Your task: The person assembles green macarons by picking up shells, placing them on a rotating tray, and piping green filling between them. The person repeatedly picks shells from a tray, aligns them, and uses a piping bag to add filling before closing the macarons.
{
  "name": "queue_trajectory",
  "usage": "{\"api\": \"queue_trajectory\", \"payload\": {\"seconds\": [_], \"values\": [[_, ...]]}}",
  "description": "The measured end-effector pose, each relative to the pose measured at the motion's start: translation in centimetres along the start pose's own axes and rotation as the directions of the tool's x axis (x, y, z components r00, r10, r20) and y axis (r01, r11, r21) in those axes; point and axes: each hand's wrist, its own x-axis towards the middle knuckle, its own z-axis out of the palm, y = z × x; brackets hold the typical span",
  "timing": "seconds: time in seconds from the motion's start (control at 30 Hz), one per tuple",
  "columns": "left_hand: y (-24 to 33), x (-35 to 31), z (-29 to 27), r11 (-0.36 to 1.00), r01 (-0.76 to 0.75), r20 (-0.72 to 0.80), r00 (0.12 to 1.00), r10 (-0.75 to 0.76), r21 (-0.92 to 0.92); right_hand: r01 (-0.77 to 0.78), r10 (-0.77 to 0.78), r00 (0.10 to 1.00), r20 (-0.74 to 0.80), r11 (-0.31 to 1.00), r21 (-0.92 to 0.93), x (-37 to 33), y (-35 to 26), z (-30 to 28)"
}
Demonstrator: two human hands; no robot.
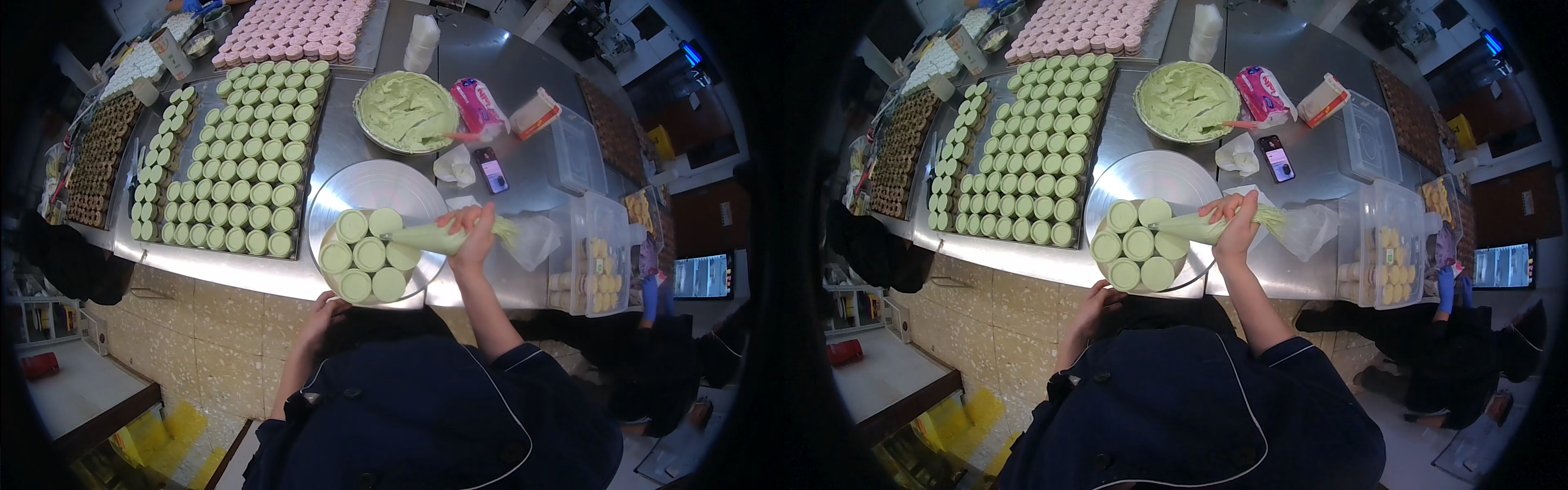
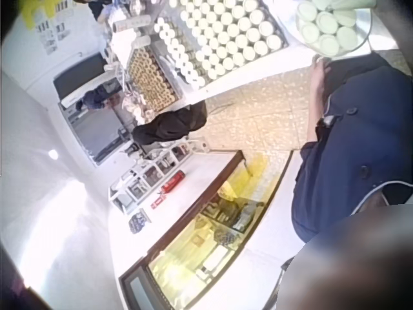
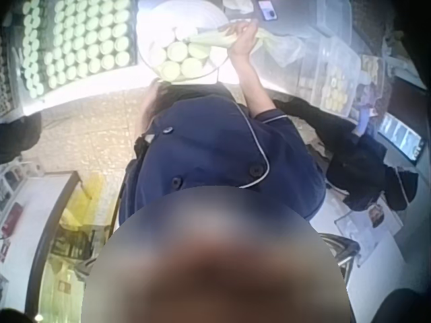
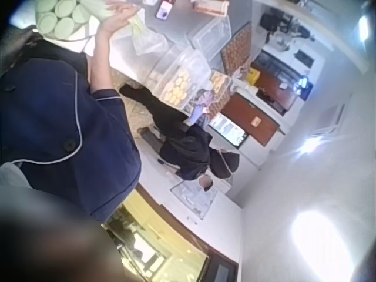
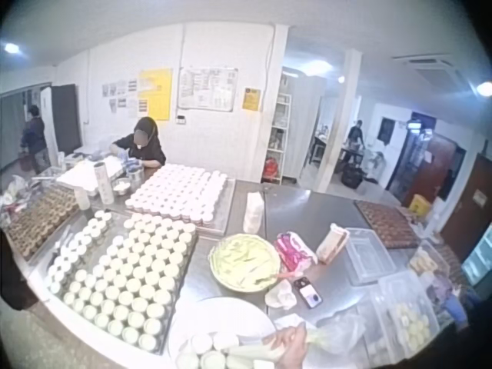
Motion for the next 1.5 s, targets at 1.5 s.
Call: {"api": "queue_trajectory", "payload": {"seconds": [1.5], "values": [[3.2,1.2,-2.3,0.975,-0.186,-0.188,0.969,0.161,-0.125,0.021,-0.021,1.0,-0.013,1.0,0.001,1.2,0.2,-1.0]]}}
